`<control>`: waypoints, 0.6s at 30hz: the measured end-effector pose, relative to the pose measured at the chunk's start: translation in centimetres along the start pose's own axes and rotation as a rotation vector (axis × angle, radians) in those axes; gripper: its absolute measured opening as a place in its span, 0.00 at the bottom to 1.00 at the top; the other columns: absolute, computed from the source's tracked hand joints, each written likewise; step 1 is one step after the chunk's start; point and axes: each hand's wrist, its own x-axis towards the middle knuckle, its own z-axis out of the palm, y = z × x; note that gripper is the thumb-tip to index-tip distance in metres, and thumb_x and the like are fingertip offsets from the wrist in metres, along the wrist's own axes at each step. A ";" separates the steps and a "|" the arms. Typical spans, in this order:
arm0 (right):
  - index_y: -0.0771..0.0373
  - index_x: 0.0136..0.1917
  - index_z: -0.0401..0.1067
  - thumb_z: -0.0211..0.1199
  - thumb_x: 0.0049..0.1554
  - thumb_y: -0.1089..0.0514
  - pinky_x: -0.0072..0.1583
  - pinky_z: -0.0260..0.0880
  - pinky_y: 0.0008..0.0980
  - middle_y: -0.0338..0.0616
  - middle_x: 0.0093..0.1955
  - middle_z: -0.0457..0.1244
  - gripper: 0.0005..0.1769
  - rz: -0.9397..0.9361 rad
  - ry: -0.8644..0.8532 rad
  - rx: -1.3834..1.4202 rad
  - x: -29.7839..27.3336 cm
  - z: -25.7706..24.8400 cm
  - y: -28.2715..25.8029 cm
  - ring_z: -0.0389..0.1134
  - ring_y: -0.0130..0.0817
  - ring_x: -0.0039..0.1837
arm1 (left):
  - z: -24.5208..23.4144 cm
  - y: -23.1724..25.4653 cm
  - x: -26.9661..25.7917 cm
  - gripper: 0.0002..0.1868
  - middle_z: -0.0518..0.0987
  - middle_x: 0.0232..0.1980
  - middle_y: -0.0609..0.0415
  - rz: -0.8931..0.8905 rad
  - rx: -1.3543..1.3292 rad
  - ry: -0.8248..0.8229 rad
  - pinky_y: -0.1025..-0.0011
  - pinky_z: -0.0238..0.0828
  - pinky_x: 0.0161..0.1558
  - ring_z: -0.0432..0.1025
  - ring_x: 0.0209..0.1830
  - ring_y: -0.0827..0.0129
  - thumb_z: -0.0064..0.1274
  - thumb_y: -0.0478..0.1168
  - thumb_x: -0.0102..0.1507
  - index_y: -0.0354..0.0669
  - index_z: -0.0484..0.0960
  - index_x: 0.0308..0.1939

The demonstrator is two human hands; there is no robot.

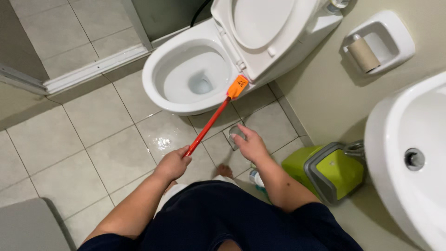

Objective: The person cleans the inside of a toilet bowl using a long-handled brush, scrubbing the surfaces repeatedly.

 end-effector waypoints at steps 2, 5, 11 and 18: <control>0.58 0.73 0.67 0.65 0.56 0.45 0.66 0.66 0.38 0.59 0.66 0.66 0.34 -0.099 0.008 -0.062 1.1 -1.3 1.2 0.68 0.48 0.66 | 1.5 1.5 -0.5 0.30 0.78 0.64 0.41 -0.046 -0.051 0.013 0.64 0.65 0.66 0.72 0.65 0.54 0.51 0.46 0.65 0.51 0.70 0.72; 0.58 0.72 0.68 0.65 0.57 0.45 0.66 0.64 0.39 0.60 0.68 0.64 0.33 -0.205 0.006 -0.065 2.5 -2.4 1.8 0.65 0.49 0.69 | 3.3 2.5 -1.0 0.30 0.78 0.64 0.41 -0.111 0.008 0.042 0.63 0.66 0.65 0.73 0.64 0.52 0.50 0.47 0.66 0.52 0.68 0.74; 0.58 0.72 0.67 0.65 0.56 0.45 0.66 0.66 0.37 0.56 0.68 0.66 0.34 -0.228 -0.081 0.054 4.2 -2.5 1.6 0.68 0.45 0.68 | 4.3 -1.1 -3.9 0.29 0.84 0.53 0.49 -0.167 -0.293 0.117 0.65 0.75 0.51 0.78 0.49 0.64 0.52 0.44 0.63 0.50 0.74 0.69; 0.59 0.73 0.66 0.66 0.57 0.48 0.66 0.65 0.36 0.54 0.69 0.65 0.34 -0.128 -0.093 0.114 3.8 -0.2 2.8 0.66 0.40 0.69 | -1.3 -6.1 -8.7 0.28 0.76 0.32 0.54 -0.436 -0.441 0.255 0.69 0.70 0.32 0.67 0.24 0.70 0.51 0.43 0.65 0.52 0.74 0.72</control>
